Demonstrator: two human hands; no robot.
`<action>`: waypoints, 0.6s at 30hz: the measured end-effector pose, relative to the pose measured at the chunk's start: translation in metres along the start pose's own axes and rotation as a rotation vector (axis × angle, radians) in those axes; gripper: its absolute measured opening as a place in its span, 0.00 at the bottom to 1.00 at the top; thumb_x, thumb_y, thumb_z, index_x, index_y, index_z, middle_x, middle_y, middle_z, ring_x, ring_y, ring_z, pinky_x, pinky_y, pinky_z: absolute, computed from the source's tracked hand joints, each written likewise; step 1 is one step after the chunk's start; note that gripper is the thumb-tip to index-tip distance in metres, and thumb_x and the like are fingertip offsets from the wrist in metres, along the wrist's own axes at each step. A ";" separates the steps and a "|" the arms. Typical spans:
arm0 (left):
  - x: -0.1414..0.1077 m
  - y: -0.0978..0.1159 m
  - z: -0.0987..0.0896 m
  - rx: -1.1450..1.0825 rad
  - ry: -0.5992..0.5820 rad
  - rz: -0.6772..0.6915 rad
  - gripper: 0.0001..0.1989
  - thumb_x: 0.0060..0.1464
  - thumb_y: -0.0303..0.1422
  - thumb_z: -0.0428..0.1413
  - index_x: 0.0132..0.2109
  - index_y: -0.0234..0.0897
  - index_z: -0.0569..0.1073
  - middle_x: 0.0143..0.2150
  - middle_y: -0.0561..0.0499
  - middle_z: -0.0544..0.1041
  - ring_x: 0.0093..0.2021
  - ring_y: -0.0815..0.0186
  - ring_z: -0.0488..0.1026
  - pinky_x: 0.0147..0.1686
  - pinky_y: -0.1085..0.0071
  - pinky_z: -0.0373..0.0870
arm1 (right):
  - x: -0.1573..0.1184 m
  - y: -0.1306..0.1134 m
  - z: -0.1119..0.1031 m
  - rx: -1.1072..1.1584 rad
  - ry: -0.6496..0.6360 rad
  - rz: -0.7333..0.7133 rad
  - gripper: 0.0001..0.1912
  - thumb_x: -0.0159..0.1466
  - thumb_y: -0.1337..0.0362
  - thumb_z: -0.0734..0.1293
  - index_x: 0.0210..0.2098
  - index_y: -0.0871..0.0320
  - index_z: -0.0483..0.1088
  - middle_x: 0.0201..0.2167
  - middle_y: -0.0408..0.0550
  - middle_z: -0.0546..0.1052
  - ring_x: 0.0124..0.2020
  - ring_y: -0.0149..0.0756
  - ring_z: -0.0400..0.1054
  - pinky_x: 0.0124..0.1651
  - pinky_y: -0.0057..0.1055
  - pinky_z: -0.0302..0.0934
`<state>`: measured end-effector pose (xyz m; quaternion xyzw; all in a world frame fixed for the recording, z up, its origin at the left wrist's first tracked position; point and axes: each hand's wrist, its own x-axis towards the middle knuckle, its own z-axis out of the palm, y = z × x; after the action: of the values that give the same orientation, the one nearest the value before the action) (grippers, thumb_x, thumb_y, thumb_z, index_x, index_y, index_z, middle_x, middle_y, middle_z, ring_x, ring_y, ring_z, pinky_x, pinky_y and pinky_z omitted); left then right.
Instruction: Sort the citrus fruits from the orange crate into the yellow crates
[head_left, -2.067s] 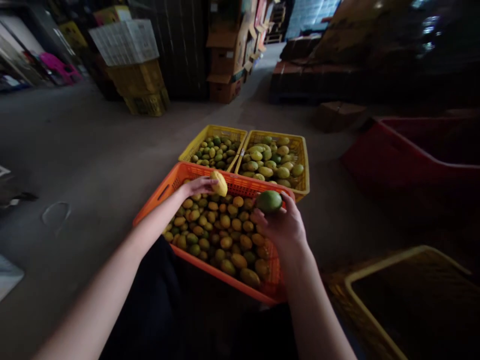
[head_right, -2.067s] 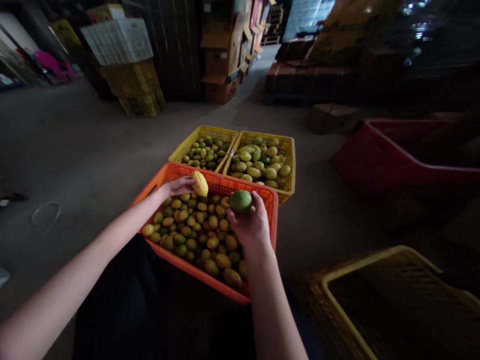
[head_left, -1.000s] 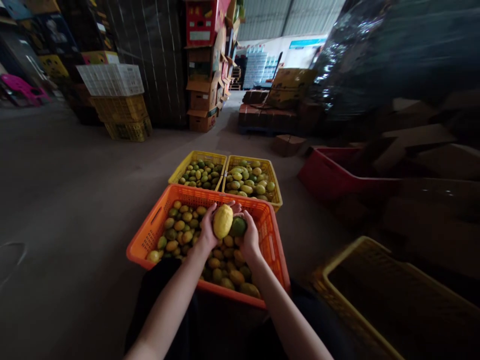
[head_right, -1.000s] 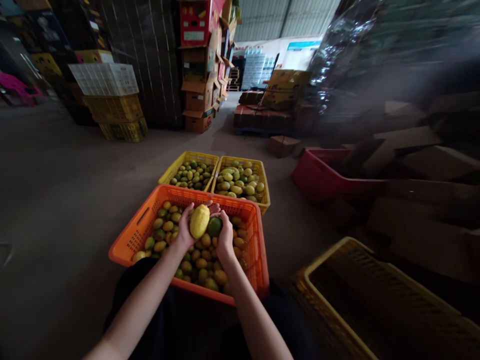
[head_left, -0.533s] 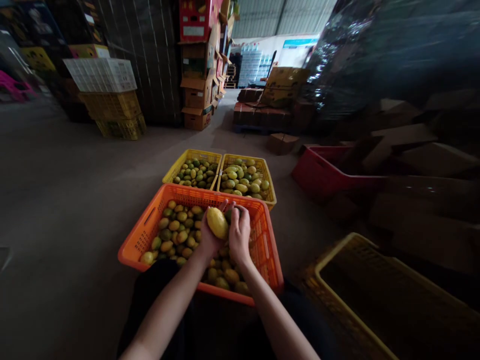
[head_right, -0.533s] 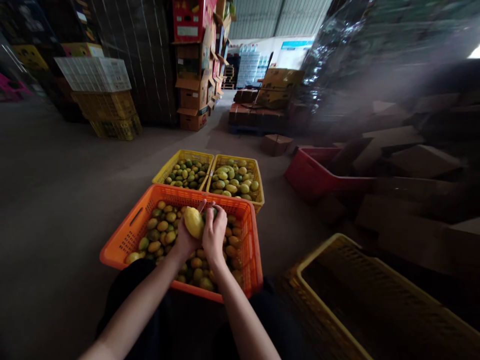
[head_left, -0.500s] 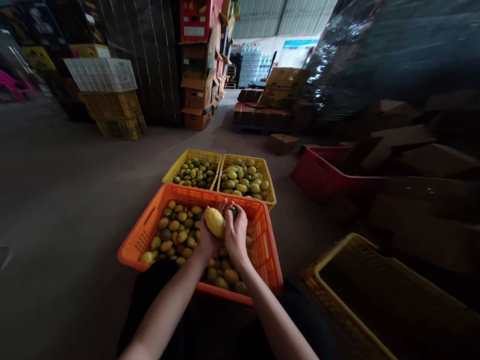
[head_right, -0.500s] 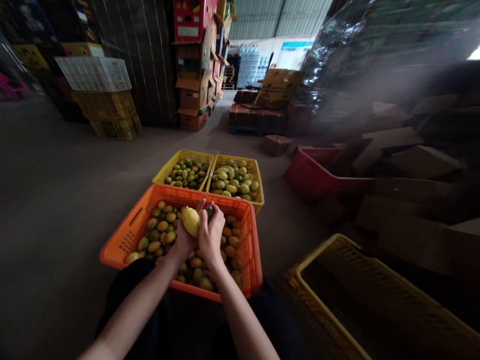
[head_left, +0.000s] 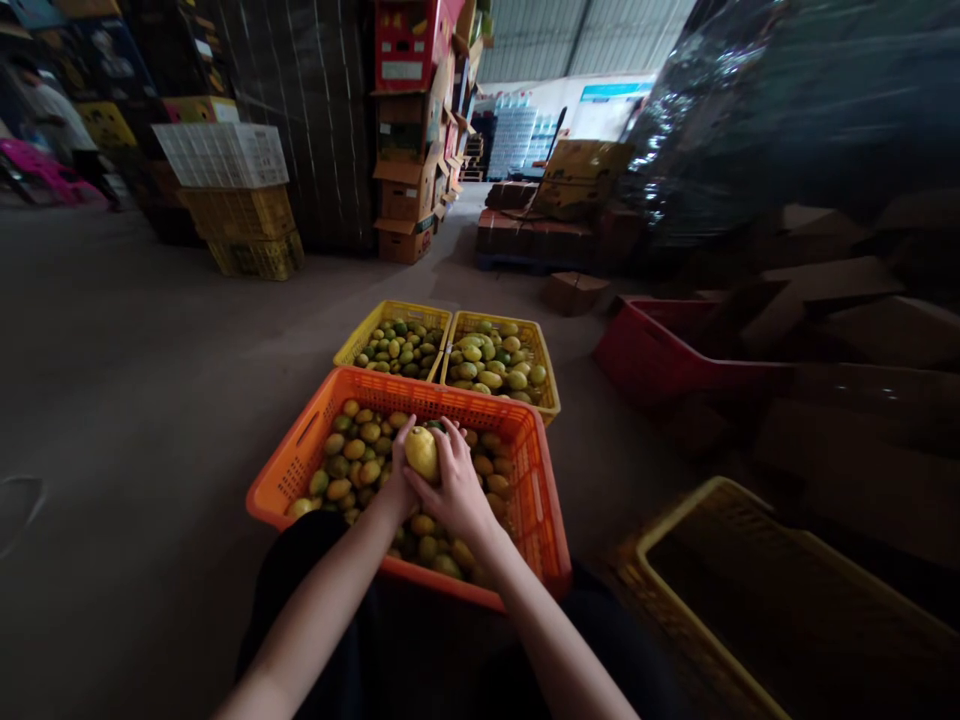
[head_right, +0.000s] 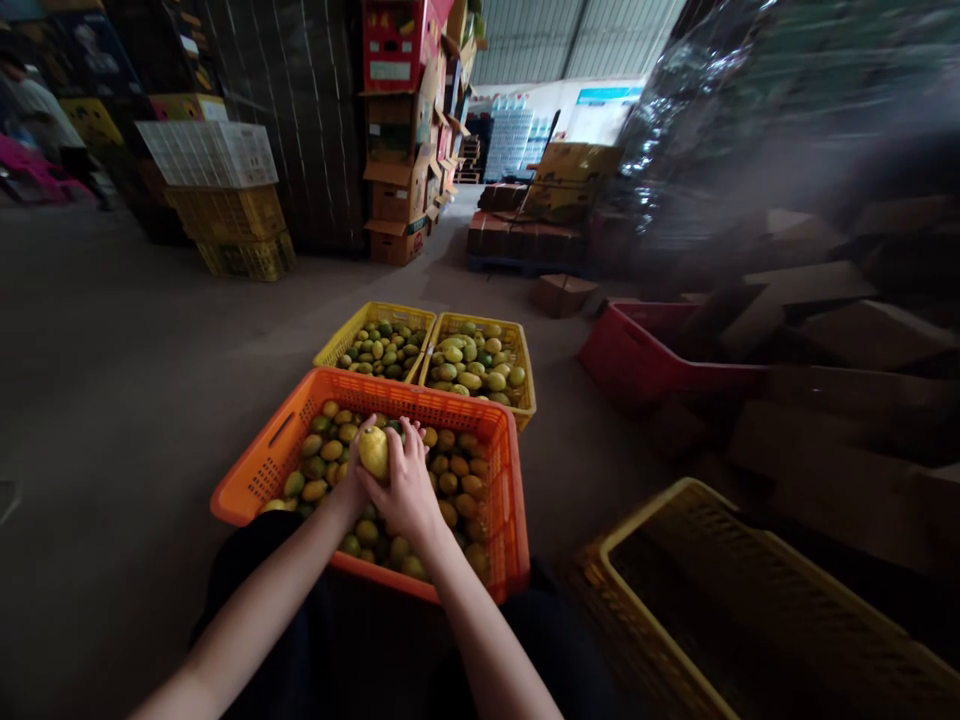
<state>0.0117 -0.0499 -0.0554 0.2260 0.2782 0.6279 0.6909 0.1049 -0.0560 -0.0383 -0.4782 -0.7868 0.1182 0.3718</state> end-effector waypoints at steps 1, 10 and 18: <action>-0.002 0.002 -0.001 0.017 0.001 0.020 0.28 0.52 0.46 0.52 0.60 0.46 0.61 0.50 0.49 0.74 0.57 0.58 0.67 0.57 0.60 0.63 | 0.000 -0.001 0.001 -0.014 -0.008 -0.027 0.30 0.59 0.55 0.66 0.57 0.60 0.58 0.61 0.65 0.58 0.64 0.56 0.51 0.60 0.55 0.53; 0.035 0.034 -0.003 -0.067 0.124 -0.213 0.13 0.48 0.40 0.57 0.35 0.35 0.72 0.35 0.47 0.77 0.45 0.60 0.74 0.52 0.62 0.69 | 0.005 0.001 -0.006 -0.041 0.129 -0.107 0.27 0.62 0.62 0.63 0.59 0.59 0.56 0.51 0.60 0.71 0.52 0.49 0.67 0.49 0.46 0.66; 0.025 0.052 -0.015 0.271 0.081 0.096 0.18 0.41 0.30 0.65 0.40 0.37 0.70 0.40 0.51 0.76 0.42 0.65 0.75 0.54 0.62 0.65 | 0.018 0.021 -0.037 0.052 0.315 0.112 0.25 0.56 0.57 0.69 0.50 0.58 0.64 0.41 0.54 0.74 0.43 0.46 0.68 0.45 0.44 0.65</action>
<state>-0.0360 -0.0198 -0.0347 0.3048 0.3771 0.6253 0.6115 0.1396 -0.0362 -0.0151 -0.5244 -0.6875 0.0825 0.4956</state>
